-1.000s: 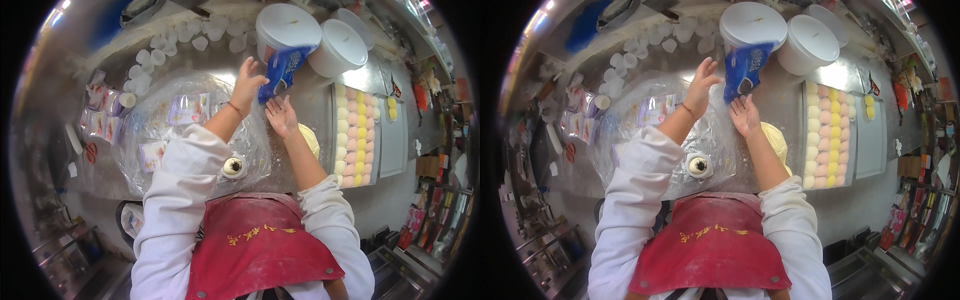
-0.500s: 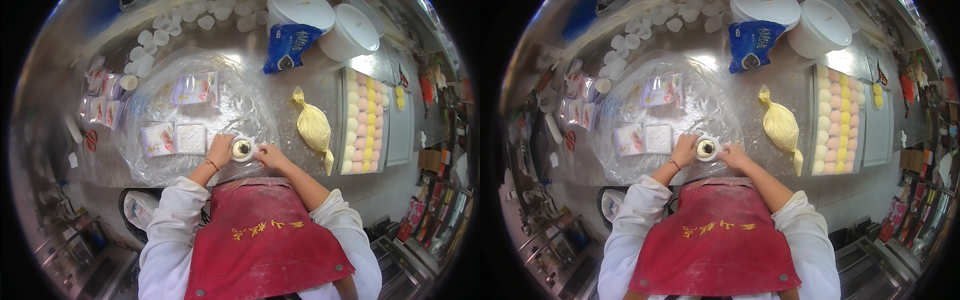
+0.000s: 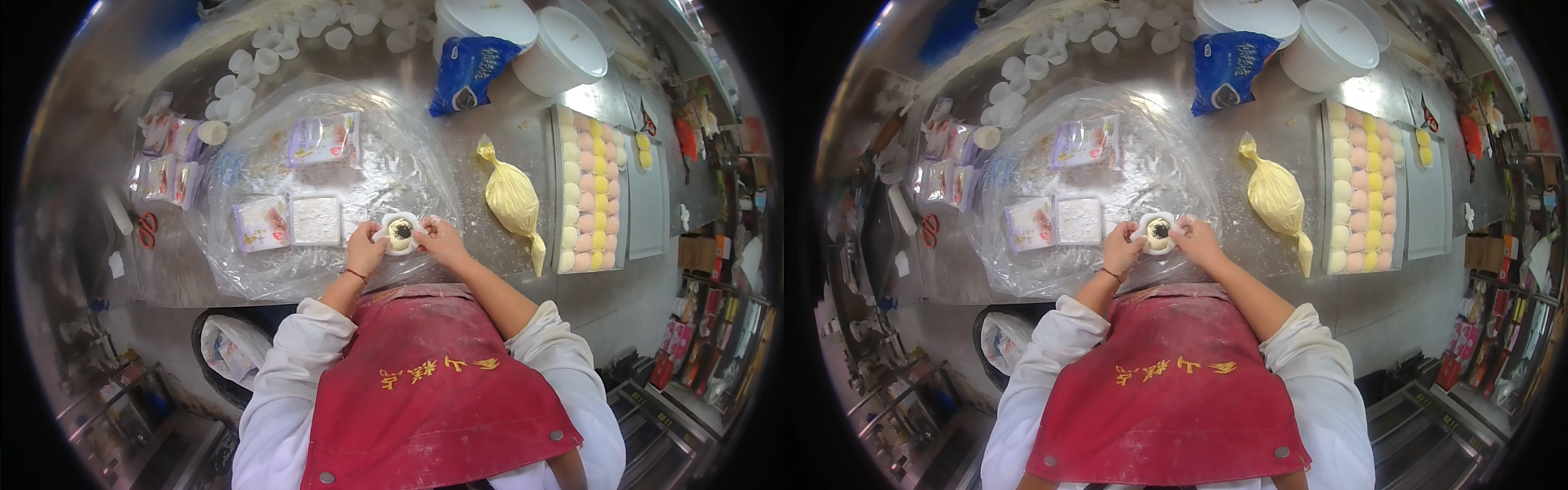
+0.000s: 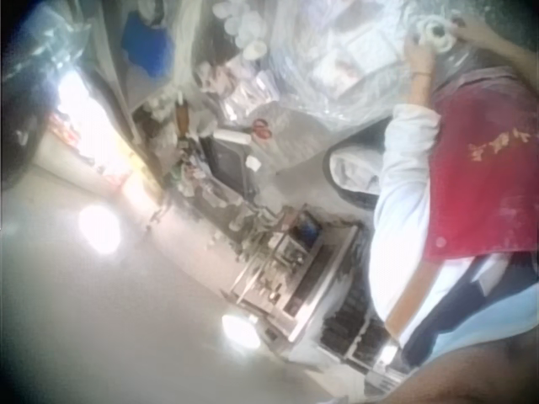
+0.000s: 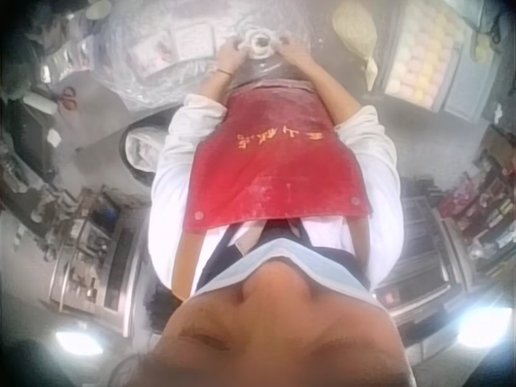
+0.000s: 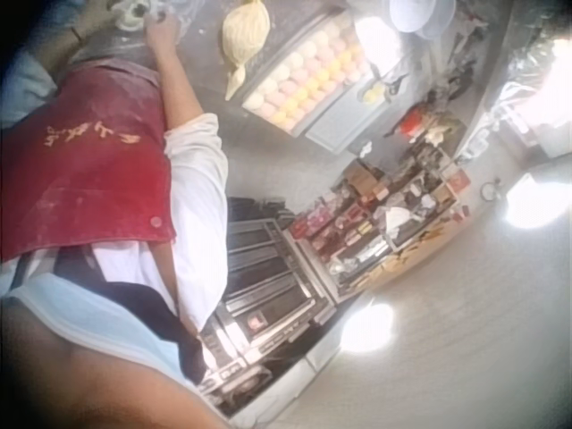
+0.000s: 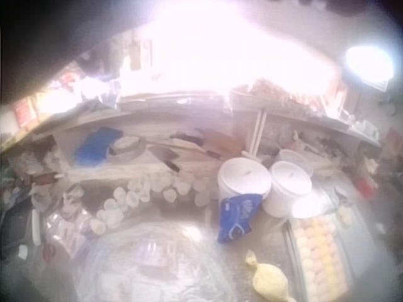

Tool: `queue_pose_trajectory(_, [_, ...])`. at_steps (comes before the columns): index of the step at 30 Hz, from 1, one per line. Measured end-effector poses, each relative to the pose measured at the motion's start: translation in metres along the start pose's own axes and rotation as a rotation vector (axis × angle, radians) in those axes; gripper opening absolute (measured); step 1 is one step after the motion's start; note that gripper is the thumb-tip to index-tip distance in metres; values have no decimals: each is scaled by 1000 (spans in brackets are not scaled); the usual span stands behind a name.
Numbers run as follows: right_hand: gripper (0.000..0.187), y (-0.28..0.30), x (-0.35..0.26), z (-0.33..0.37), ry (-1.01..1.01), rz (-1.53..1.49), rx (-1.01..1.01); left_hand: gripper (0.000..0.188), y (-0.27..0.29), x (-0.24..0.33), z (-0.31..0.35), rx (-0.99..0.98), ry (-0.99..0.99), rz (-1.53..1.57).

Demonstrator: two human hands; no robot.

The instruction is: The person repeatedly fills small round pastries by hand. They flatten dough, pipe yellow filling from a piping bag, add dark filling from a blue pouch, seal the pastry, and place it on a tray with other finished pastries.

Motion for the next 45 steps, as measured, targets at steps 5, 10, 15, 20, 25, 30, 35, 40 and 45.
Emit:
queue_pose_trajectory(5, [21,-11,-12,-3,96,126,38,21,-9,8,6,-43,47,227])
queue_pose_trajectory(10, [16,-20,-24,-5,101,289,-46,20,-12,10,8,-85,81,300])
queue_pose_trajectory(15, [15,-18,-36,-1,206,469,70,18,-9,11,13,84,-9,163])
queue_pose_trajectory(20, [19,-20,-34,-7,139,361,135,13,-21,20,15,34,-42,69])
queue_pose_trajectory(25, [26,-7,-29,-6,155,466,233,18,-24,22,16,11,-8,-6])
queue_pose_trajectory(30, [30,-2,-21,-8,156,464,249,19,-8,12,9,294,-166,-141])
queue_pose_trajectory(35, [27,-3,-22,-13,215,507,228,19,-9,6,-3,222,-260,-251])
queue_pose_trajectory(40, [27,-2,-28,-18,158,525,117,18,-13,13,-11,195,-216,-276])
queue_pose_trajectory(45, [23,-3,-37,-25,193,381,99,14,-13,20,-9,78,-353,-216])
Point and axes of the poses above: each hand's wrist, its own z-axis away from the middle knuckle, its own y-axis out of the back of the hand, x = y × z, the point moved 3 cm from there along -z, towards the middle knuckle, and after that the axes turned 9 degrees about z, right-handed, at the moved point
